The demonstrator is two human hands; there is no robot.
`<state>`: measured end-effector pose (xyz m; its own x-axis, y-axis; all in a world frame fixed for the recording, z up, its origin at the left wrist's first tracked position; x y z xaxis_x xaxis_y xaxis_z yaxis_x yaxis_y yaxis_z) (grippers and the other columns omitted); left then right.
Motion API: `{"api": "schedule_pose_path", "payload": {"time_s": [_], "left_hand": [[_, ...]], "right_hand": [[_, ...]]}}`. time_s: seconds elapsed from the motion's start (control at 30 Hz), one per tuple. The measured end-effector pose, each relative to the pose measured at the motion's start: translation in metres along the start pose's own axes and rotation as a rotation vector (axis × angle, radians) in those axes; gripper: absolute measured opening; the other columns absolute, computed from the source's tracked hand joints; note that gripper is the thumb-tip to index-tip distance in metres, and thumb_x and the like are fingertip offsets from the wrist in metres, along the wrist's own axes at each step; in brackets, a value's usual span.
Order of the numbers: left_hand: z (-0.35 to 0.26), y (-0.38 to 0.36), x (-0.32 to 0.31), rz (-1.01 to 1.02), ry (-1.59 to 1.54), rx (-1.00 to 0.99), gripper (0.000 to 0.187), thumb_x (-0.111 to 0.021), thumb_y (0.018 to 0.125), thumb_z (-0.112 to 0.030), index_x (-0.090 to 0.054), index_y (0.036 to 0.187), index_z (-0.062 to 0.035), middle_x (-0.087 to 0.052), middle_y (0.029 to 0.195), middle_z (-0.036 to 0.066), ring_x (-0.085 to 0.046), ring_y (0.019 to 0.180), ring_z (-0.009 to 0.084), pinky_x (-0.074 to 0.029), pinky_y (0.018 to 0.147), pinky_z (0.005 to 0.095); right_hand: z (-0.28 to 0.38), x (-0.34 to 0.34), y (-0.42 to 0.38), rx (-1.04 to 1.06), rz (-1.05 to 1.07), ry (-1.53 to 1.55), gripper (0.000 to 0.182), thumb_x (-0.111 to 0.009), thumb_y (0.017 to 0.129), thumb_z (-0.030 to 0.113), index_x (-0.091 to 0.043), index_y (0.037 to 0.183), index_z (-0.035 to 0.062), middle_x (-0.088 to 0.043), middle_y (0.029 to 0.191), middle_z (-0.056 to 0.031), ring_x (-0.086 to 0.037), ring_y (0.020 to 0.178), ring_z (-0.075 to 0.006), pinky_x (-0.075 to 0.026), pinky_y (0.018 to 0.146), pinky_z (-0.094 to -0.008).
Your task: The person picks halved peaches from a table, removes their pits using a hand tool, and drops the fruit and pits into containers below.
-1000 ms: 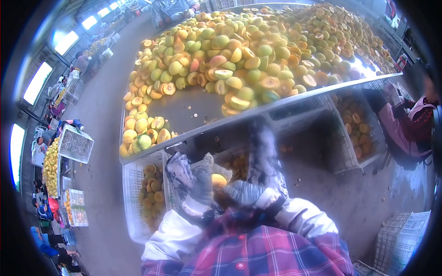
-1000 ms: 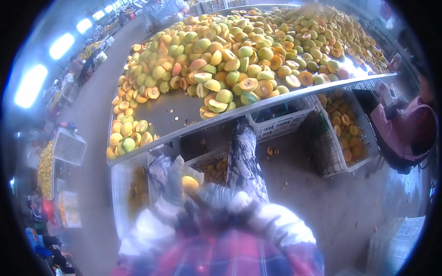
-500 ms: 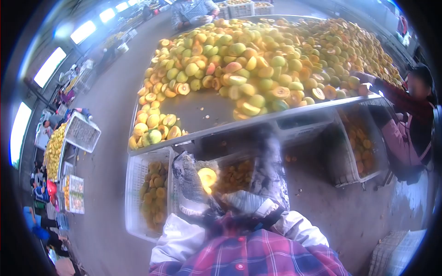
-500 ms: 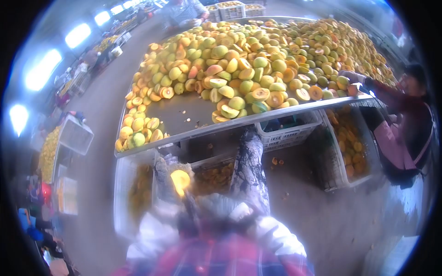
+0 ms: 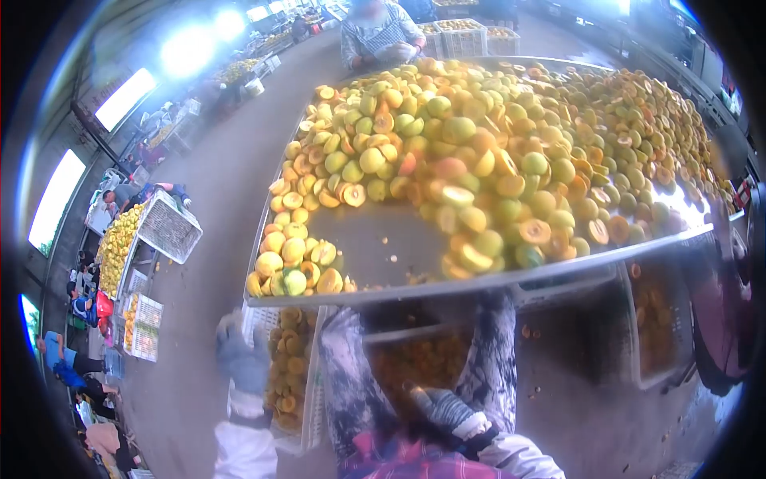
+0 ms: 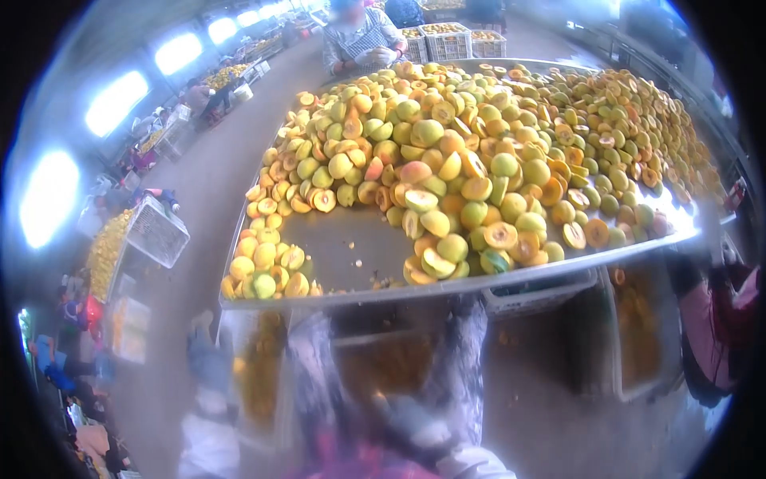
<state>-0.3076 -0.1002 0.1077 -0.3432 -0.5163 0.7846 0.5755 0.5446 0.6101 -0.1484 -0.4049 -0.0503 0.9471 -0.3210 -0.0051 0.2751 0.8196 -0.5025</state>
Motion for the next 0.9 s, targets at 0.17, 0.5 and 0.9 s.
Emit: {"api": "schedule_pose_path", "payload": {"time_s": [0.17,0.5,0.9], "left_hand": [[-0.111,0.152,-0.108,0.094,-0.47,-0.236,0.049,-0.068,0.084,-0.031,-0.057,0.123,-0.0037,-0.065,0.103,0.022,-0.065,0.096,0.0334,-0.05,0.088,0.0421],[-0.184,0.226,-0.264,0.658,0.009,-0.183,0.066,-0.067,0.082,-0.034,-0.042,0.14,-0.0153,-0.046,0.136,0.021,-0.052,0.119,0.0394,-0.048,0.093,0.0463],[-0.198,0.193,-0.232,0.617,-0.363,-0.044,0.05,-0.055,0.088,-0.048,-0.059,0.119,-0.0097,-0.063,0.112,0.023,-0.061,0.104,0.0382,-0.048,0.092,0.05]], "right_hand": [[-0.037,0.006,0.035,0.18,-0.101,-0.125,0.045,-0.037,0.102,0.035,-0.057,0.125,0.0019,-0.065,0.112,-0.0215,-0.061,0.107,-0.0342,-0.046,0.095,-0.0383],[-0.056,0.002,0.038,0.352,-0.224,-0.056,0.038,-0.044,0.095,0.008,-0.049,0.132,0.0005,-0.063,0.102,-0.0181,-0.062,0.085,-0.0342,-0.051,0.074,-0.0414],[-0.065,0.001,0.038,0.469,-0.329,-0.185,0.035,-0.04,0.098,0.01,-0.053,0.13,0.0029,-0.063,0.101,-0.0206,-0.061,0.086,-0.0372,-0.051,0.077,-0.0432]]}}
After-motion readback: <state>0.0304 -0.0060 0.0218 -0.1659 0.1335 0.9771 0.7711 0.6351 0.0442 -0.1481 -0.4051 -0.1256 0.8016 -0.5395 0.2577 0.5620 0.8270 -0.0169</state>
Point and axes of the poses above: each hand's wrist, its own y-axis towards the middle knuckle, its own x-axis out of the back of the hand, z = x × y, the point moved 2 cm from there along y, towards the middle knuckle
